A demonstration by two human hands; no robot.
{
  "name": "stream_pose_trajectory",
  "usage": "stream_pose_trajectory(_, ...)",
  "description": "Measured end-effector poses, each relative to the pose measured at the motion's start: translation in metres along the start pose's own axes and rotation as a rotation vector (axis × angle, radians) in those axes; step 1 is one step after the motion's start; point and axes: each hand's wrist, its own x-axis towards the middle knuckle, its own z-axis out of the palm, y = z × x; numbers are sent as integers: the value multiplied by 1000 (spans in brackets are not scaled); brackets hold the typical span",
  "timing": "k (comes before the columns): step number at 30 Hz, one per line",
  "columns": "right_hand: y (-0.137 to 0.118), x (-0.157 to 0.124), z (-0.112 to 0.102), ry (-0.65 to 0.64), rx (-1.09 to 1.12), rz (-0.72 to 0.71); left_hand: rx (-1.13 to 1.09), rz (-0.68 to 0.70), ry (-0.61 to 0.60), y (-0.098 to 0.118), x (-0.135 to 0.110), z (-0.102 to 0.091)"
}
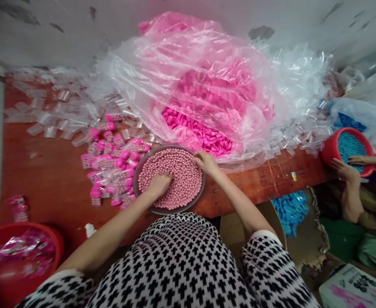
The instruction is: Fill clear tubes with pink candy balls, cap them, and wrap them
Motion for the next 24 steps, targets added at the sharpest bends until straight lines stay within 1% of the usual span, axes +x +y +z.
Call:
stream_pose_trajectory(2, 15, 21, -20, 132, -109, 46, -38, 9, 12, 12, 16, 9)
stream_pose_trajectory(4, 27, 44, -36, 232, -228, 78, -71, 3, 27, 18, 24, 17)
stream_pose_trajectory(6, 35, 67, -45, 264, -341, 92, -198, 14, 96, 16, 23, 23)
stream_pose_trajectory(8, 39, 87, -47, 239, -448, 111, -435, 48, 228, 9, 15, 25)
stream_pose_trajectory(10, 38, 104, -46, 170, -540, 140, -680, 90, 356, 1, 4, 25)
stream_pose_trajectory(13, 30, 118, -43, 29, -629, 206, -915, 106, 446, -3, -8, 24)
stream_pose_trajectory(15, 23, 118, -46, -37, -679, 245, -1102, 81, 475, -1, -12, 24)
stream_pose_trajectory(17, 18, 109, -54, -59, -745, 276, -1322, 53, 468, 3, -13, 24)
stream_pose_trajectory(19, 14, 95, -65, -32, -780, 291, -1520, 37, 455, 7, -12, 22)
stream_pose_trajectory(20, 14, 86, -71, -3, -764, 281, -1588, 39, 456, 8, -12, 21)
stream_pose_trajectory(22, 14, 66, -78, 53, -683, 233, -1655, 67, 469, 12, -14, 17)
stream_pose_trajectory(24, 11, 43, -78, 79, -567, 176, -1645, 113, 468, 15, -17, 12)
